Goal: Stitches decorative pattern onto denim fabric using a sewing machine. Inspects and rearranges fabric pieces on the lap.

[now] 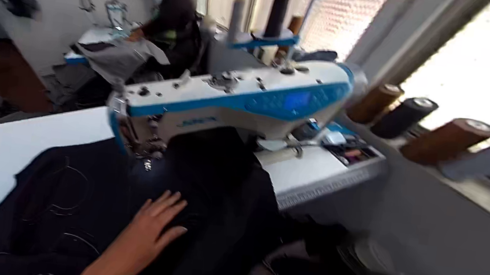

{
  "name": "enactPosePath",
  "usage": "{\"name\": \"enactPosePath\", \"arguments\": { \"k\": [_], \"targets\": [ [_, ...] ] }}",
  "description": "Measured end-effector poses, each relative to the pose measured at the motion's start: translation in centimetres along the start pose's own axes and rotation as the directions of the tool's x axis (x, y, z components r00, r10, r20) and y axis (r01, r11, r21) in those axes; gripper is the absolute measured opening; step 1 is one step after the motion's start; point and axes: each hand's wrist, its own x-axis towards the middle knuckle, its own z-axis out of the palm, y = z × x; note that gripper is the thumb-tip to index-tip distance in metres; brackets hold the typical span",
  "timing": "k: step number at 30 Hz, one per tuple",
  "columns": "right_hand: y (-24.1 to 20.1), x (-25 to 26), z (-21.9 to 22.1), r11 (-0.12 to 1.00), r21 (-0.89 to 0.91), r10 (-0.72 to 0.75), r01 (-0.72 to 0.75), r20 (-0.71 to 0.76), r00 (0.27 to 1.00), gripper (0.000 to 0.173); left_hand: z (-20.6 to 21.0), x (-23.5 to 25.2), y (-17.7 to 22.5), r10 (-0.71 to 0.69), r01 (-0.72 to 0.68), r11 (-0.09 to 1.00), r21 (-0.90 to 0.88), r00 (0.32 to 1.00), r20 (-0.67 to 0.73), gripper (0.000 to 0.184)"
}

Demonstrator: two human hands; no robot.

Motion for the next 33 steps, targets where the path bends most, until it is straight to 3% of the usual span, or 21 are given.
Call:
{"name": "enactPosePath", "arguments": {
  "k": [2, 6, 8, 11, 14, 16, 18, 20, 23, 26, 29, 33],
  "targets": [
    [0.5, 1.1, 0.6, 0.997, 0.006, 0.079, -0.079, 0.037, 0.996, 0.041, -0.8, -1.6, -0.4, 0.082, -0.087, 0.995, -0.045, 0.992, -0.095, 0.051],
    [0.8, 0.8, 1.3, 0.994, -0.043, 0.108, -0.104, 0.082, 0.991, 0.054, -4.0, -4.0, 1.0, 0.083, -0.073, 0.988, -0.139, 0.994, 0.068, 0.040],
    [0.7, 0.5, 1.4, 0.994, -0.030, 0.110, -0.108, 0.109, 0.988, 0.046, -4.5, -4.4, 1.4, 0.090, -0.072, 0.987, -0.145, 0.988, 0.126, 0.038],
    [0.7, 0.4, 1.3, 0.992, 0.013, 0.121, -0.123, 0.067, 0.990, 0.030, -4.4, -4.2, 1.8, 0.110, -0.082, 0.979, -0.189, 0.984, 0.143, 0.037],
    [1.1, 0.8, 0.2, 0.974, 0.091, 0.199, -0.208, 0.104, 0.975, 0.035, -4.2, -3.7, 2.4, 0.128, -0.097, 0.976, -0.196, 0.980, 0.152, 0.037],
    [1.7, 1.0, 0.1, 0.977, 0.111, 0.164, -0.182, 0.150, 0.975, 0.040, -4.1, -3.5, 2.8, 0.147, -0.114, 0.973, -0.202, 0.977, 0.155, 0.037],
    [1.2, 0.5, 0.5, 0.992, 0.015, 0.121, -0.125, 0.163, 0.979, 0.048, -4.0, -3.3, 3.1, 0.156, -0.121, 0.971, -0.205, 0.974, 0.166, 0.036],
    [0.0, -0.1, 0.9, 0.991, -0.087, 0.107, -0.097, 0.127, 0.986, 0.040, -4.0, -3.3, 3.1, 0.166, -0.129, 0.970, -0.207, 0.971, 0.174, 0.037],
    [-1.4, 0.1, 0.1, 0.969, -0.128, 0.231, -0.209, 0.193, 0.954, 0.039, -3.9, -3.5, 2.7, 0.161, -0.122, 0.970, -0.208, 0.970, 0.181, 0.037],
    [-0.5, 0.9, -0.9, 0.948, 0.011, 0.312, -0.318, 0.163, 0.936, 0.034, -3.9, -3.9, 2.3, 0.145, -0.106, 0.973, -0.205, 0.971, 0.187, 0.037],
    [1.6, 1.5, -1.5, 0.930, 0.168, 0.317, -0.328, 0.086, 0.944, 0.030, -4.2, -4.2, 2.1, 0.138, -0.096, 0.972, -0.215, 0.972, 0.190, 0.037],
    [3.4, 2.1, -2.2, 0.928, 0.202, 0.319, -0.314, 0.009, 0.948, 0.032, -4.4, -4.1, 2.2, 0.134, -0.097, 0.973, -0.209, 0.976, 0.172, 0.036]
  ]
}}
